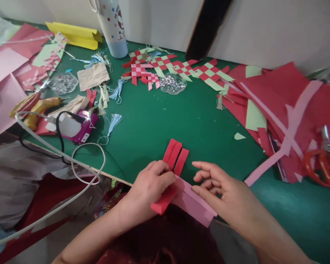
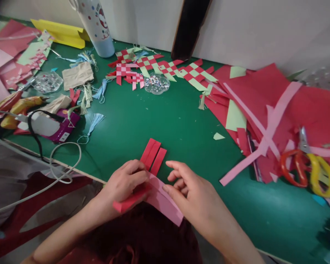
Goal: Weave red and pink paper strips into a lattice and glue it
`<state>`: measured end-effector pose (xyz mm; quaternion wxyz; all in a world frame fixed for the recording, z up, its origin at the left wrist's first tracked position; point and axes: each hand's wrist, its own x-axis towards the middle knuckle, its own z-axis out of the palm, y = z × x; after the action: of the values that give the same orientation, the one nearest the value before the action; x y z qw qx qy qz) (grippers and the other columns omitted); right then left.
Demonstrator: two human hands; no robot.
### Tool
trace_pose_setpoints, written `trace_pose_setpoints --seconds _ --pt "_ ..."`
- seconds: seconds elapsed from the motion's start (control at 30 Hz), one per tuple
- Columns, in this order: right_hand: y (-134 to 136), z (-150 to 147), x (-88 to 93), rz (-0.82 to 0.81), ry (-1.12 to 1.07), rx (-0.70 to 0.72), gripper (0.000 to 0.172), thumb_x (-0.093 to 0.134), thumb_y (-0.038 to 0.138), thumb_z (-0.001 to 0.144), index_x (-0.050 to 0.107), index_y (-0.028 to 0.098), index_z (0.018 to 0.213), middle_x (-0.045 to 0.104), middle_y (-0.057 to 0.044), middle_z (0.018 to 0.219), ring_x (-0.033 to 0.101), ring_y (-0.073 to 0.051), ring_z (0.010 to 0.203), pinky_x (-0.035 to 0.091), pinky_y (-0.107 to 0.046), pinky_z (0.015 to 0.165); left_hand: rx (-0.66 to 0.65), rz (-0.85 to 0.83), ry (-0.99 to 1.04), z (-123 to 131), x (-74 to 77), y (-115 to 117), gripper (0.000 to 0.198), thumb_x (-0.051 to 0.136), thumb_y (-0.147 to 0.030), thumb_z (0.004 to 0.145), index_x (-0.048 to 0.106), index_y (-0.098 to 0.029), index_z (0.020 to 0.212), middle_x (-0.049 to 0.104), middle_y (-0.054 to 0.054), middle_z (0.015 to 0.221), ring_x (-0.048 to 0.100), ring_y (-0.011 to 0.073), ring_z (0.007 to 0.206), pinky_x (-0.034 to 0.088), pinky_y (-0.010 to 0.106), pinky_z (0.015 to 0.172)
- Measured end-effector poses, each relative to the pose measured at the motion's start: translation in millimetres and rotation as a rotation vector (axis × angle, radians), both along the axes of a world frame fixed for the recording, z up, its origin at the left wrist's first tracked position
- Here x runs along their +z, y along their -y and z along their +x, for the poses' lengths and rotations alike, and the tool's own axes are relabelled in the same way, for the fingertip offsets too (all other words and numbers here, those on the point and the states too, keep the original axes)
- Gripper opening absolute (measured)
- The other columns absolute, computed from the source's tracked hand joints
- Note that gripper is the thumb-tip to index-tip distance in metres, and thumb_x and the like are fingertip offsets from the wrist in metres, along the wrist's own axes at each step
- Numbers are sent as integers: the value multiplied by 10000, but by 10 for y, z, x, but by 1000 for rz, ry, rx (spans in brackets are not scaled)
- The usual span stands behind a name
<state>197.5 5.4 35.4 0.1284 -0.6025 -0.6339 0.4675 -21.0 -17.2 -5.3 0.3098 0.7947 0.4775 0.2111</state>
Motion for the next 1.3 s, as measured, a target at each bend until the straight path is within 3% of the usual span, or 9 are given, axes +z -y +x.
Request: trace_pose_setpoints --seconds 0.17,0.27,0.43,0.53,0.73,0.87,1.1,1.2,1.3 --pt "7 -42 -15 -117 -174 -75 454 674 381 797 568 269 1224 648 -46 1040 625 -100 605 556 -238 559 30 -3 -23 40 33 9 173 595 -73 789 557 -174 926 572 44 936 528 210 887 477 354 782" --pt "-17 -142 14 -155 -312 -112 426 692 378 794 570 267 1187 638 -37 1055 623 -88 619 543 -218 547 86 38 -42 77 45 22 149 655 -156 785 543 -170 882 571 50 908 530 219 850 497 371 758" --pt "-56 -307 50 -181 -436 -66 398 652 333 840 543 256 1215 673 1 841 658 -122 698 561 -235 621 96 79 -37 89 38 31 142 680 -214 804 557 -171 860 584 62 932 545 220 852 512 372 755" --pt "-99 -292 39 -129 -451 -16 369 614 386 876 544 248 1211 694 -24 894 683 -144 754 576 -264 654 85 76 -13 83 43 31 36 619 -162 854 591 -184 848 581 44 905 537 196 816 504 349 744" --pt "-328 -109 -56 360 87 1 266 556 406 913 612 235 1109 679 -51 1028 666 -158 754 549 -303 678 119 106 71 82 33 33 83 572 -168 909 652 -191 909 594 48 937 555 178 838 506 342 773" --pt "-422 -164 -129 447 338 147 234 605 411 880 633 240 1037 679 -40 1012 650 -187 788 514 -315 658 123 124 114 66 12 38 95 584 -181 916 667 -187 962 605 53 938 571 178 857 518 339 779" --pt "-378 -235 -80 365 202 110 87 640 287 853 601 243 789 655 25 813 609 -131 703 469 -263 638 104 121 136 43 33 24 90 592 -145 897 632 -189 965 618 48 941 594 170 853 527 326 774" --pt "-295 -173 -50 243 87 56 93 620 316 862 602 247 801 673 32 777 600 -115 640 477 -247 600 96 129 137 45 55 10 89 578 -125 892 612 -191 941 621 41 940 605 163 852 530 322 783" --pt "-208 -108 -58 126 -82 -1 110 612 350 864 596 246 896 718 1 887 669 -137 766 530 -255 684 90 135 130 44 64 4 113 586 -109 872 605 -199 936 617 35 936 610 162 857 533 319 786"
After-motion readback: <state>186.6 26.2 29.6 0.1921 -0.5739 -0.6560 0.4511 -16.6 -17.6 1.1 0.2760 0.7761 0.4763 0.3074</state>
